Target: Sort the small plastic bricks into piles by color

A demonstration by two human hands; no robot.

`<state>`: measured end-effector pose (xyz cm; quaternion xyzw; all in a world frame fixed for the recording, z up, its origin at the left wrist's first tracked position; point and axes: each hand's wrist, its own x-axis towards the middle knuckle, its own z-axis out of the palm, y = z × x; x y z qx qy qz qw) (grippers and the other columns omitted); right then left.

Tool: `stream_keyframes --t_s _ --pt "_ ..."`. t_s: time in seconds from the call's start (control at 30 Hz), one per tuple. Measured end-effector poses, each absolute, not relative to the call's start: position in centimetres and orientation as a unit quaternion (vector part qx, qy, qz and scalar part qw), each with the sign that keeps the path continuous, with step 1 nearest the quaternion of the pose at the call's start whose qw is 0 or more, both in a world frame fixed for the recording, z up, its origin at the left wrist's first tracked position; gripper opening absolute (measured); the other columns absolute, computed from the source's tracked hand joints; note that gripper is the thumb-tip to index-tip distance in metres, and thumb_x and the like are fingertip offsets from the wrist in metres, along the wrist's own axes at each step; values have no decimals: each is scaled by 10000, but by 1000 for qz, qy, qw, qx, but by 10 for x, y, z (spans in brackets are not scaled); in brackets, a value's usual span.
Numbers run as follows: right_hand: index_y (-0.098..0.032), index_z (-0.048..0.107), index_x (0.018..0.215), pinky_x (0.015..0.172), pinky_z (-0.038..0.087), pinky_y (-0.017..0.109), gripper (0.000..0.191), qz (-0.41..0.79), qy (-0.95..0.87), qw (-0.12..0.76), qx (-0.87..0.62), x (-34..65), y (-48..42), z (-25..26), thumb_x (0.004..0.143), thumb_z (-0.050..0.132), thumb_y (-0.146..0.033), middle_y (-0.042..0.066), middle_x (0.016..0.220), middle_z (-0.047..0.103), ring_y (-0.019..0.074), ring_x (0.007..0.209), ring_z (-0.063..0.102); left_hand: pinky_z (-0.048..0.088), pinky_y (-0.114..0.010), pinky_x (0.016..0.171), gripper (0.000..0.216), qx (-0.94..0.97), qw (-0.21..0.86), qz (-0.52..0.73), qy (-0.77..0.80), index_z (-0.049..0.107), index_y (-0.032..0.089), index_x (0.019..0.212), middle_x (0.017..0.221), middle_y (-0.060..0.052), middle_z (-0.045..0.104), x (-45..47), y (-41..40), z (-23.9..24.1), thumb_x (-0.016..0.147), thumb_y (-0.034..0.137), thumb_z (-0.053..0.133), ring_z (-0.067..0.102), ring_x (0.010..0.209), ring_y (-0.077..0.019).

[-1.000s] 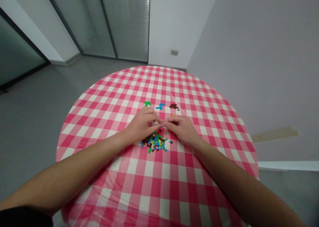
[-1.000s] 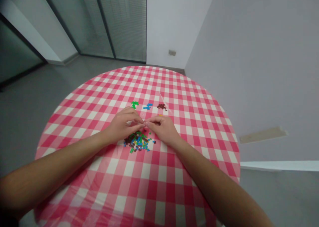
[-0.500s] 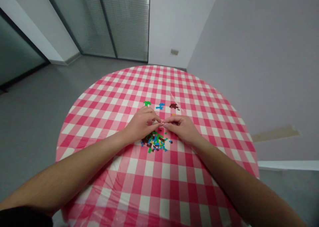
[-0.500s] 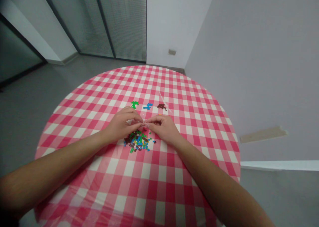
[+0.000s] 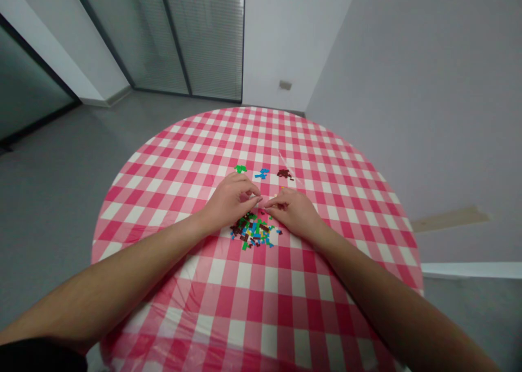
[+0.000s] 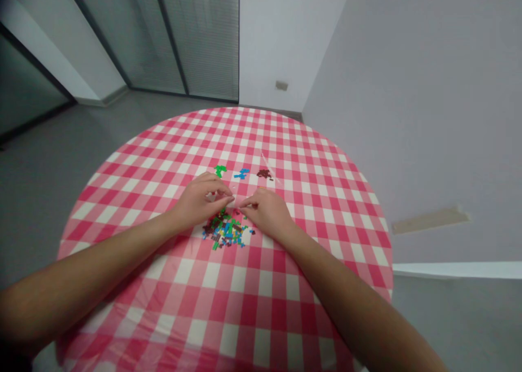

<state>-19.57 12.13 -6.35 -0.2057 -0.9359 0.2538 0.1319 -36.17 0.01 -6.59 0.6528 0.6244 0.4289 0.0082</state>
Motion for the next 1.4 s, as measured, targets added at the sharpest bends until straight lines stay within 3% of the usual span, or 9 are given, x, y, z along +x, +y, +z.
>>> stream_keyframes --t_s 0.37,0.6,0.77,1.2,1.4 --pt "-270 798 868 658 422 285 181 213 -954 84 -193 -192 126 -62 865 616 -267 46 832 727 193 771 627 456 -337 755 87 655 38 407 635 686 203 736 729 -8 631 -362 2 -69 814 166 682 580 764 -177" --pt "-226 783 868 636 420 286 203 232 -929 127 -258 -190 132 -61 845 585 -264 47 806 714 183 722 618 422 -350 799 101 725 56 316 610 736 200 892 816 -35 651 -358 4 -72 894 217 637 586 825 -189" --pt "-207 776 883 663 431 289 197 246 -921 140 -266 -190 132 -61 831 590 -246 49 825 723 186 744 628 401 -357 807 113 739 64 272 614 750 198 865 811 -38 651 -356 9 -72 890 193 641 588 838 -197" --pt "-199 769 893 659 444 293 194 258 -909 167 -281 -190 133 -61 808 602 -250 50 793 716 186 710 619 427 -377 843 129 737 48 225 635 700 155 835 815 -62 620 -347 13 -69 879 160 579 582 864 -222" --pt "-202 767 888 655 445 288 189 266 -905 178 -280 -190 133 -63 803 603 -245 43 780 717 181 698 618 431 -394 863 107 735 59 256 625 717 176 909 871 -64 632 -349 12 -71 869 182 618 577 898 -226"
